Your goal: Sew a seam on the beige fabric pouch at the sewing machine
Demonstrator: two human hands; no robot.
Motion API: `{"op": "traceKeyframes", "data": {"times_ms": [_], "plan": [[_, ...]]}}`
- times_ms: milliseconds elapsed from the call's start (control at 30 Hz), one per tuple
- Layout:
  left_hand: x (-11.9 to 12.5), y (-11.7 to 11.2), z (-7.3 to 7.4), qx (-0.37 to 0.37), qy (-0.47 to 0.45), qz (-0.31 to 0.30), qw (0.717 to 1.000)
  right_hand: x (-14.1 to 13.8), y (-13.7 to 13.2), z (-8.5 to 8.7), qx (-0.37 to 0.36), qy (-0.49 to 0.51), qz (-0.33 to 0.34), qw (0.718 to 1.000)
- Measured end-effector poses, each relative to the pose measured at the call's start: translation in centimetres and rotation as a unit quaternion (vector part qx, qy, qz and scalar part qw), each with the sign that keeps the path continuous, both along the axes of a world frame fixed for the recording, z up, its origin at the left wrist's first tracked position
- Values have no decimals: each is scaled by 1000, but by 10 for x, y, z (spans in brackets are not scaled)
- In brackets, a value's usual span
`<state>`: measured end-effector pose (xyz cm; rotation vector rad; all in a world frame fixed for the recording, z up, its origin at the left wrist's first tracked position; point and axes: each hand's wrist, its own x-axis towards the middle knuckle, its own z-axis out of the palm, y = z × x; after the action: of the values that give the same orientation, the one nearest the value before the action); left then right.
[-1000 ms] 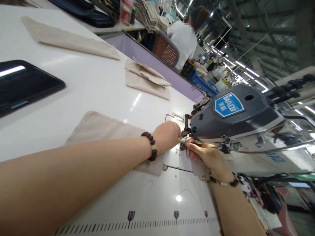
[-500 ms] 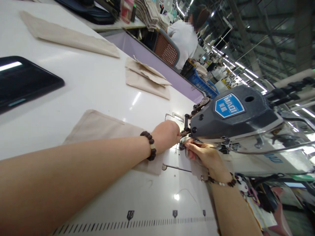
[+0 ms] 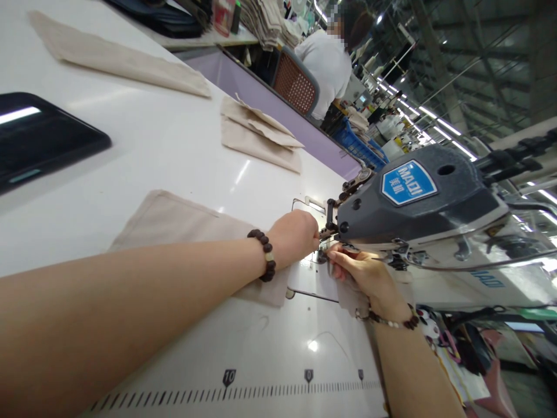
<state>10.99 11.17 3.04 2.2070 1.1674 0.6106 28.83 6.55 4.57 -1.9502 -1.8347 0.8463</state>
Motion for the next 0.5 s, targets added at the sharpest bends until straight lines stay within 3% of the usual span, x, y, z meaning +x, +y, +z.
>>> {"op": "traceKeyframes", "data": {"times_ms": [500], "plan": [[2,1,-6,13,-22,-9,1000,-1,-1,0,-5,12,1,1000]]}}
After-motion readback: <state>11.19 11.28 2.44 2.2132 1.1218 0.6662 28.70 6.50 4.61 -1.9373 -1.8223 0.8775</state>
